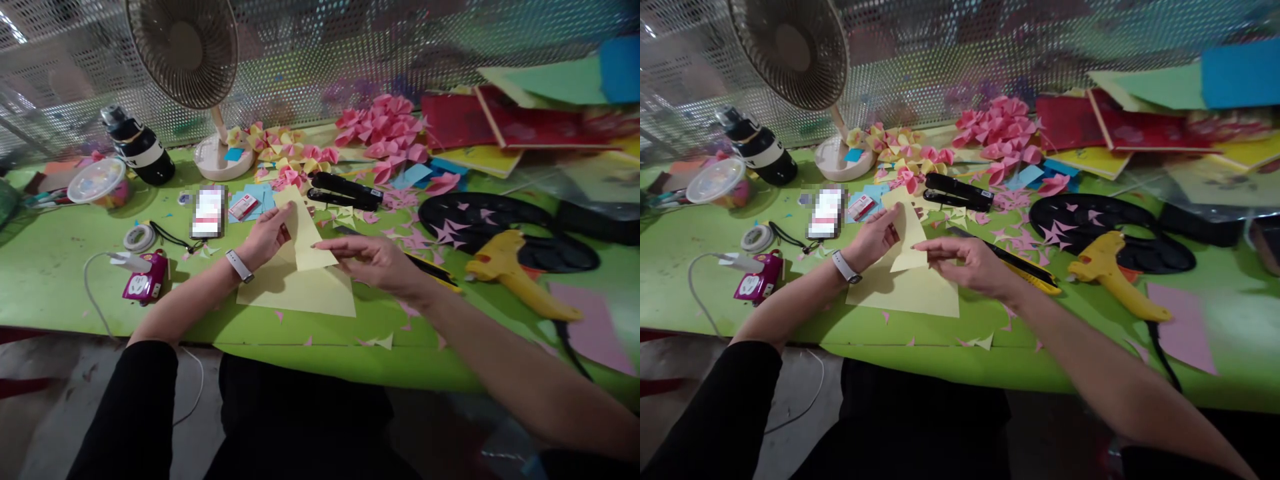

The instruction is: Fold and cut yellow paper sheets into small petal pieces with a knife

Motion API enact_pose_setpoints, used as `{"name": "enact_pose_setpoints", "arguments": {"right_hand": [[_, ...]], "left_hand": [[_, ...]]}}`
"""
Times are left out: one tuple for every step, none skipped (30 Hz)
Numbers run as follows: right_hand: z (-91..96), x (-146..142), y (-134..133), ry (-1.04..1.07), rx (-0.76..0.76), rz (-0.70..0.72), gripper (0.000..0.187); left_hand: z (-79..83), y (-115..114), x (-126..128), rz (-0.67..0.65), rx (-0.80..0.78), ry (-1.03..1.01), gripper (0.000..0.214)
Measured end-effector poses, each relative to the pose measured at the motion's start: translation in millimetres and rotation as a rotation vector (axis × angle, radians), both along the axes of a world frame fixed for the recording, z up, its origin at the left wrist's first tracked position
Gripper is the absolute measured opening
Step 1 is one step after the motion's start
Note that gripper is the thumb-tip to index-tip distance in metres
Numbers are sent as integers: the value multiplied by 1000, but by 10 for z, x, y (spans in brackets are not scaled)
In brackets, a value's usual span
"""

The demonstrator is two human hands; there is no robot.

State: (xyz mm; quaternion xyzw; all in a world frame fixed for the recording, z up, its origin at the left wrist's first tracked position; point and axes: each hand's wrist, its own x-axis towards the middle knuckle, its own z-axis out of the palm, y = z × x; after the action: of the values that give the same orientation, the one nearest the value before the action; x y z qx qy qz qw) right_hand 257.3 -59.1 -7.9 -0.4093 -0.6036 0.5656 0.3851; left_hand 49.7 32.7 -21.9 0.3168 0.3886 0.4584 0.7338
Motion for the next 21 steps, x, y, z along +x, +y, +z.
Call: {"name": "enact_pose_setpoints", "arguments": {"right_hand": [[-7, -12, -3, -13, 35, -37, 26], [-13, -28, -4, -28, 74, -94, 21], [-17, -46, -5, -41, 108, -159, 18], [-17, -64, -6, -53, 133, -220, 19], [-11, -82, -6, -69, 148, -271, 21], [-1, -99, -5, -91, 155, -311, 24], [13, -112, -3, -115, 156, -335, 28], [27, -123, 0, -135, 154, -347, 32], [39, -130, 3, -145, 155, -351, 35], [48, -134, 7, -147, 160, -356, 38], [53, -134, 11, -144, 164, -358, 39], [53, -133, 14, -140, 166, -361, 41], [50, -130, 17, -135, 164, -362, 41], [44, -126, 19, -128, 162, -363, 42], [37, -123, 20, -122, 157, -363, 42], [31, -120, 20, -116, 150, -362, 43], [25, -118, 20, -110, 143, -360, 44], [22, -117, 19, -105, 135, -359, 44], [20, -117, 18, -101, 126, -356, 45], [19, -118, 17, -98, 118, -353, 45], [19, -119, 15, -95, 112, -348, 45]], "left_hand": [[0, -37, 14, -27, 18, -8, 15], [-2, -77, 29, -60, 38, -15, 15], [-6, -120, 43, -97, 58, -22, 16], [-11, -165, 57, -138, 72, -24, 16], [-18, -211, 71, -179, 80, -22, 17], [-23, -256, 85, -213, 85, -18, 18], [-26, -301, 98, -244, 87, -15, 20], [-24, -343, 112, -270, 85, -18, 23], [-16, -383, 125, -294, 81, -27, 28], [-3, -421, 136, -320, 76, -39, 35], [14, -454, 144, -348, 73, -52, 42], [32, -485, 149, -371, 78, -60, 48], [48, -510, 150, -388, 92, -58, 51], [59, -531, 149, -391, 118, -46, 51], [63, -547, 145, -384, 149, -28, 49], [58, -558, 140, -369, 177, -9, 46], [45, -564, 137, -349, 196, 7, 44], [26, -565, 135, -330, 203, 21, 43], [5, -564, 135, -315, 200, 31, 42], [-17, -561, 137, -304, 192, 40, 42], [-36, -557, 140, -297, 183, 50, 42]]}}
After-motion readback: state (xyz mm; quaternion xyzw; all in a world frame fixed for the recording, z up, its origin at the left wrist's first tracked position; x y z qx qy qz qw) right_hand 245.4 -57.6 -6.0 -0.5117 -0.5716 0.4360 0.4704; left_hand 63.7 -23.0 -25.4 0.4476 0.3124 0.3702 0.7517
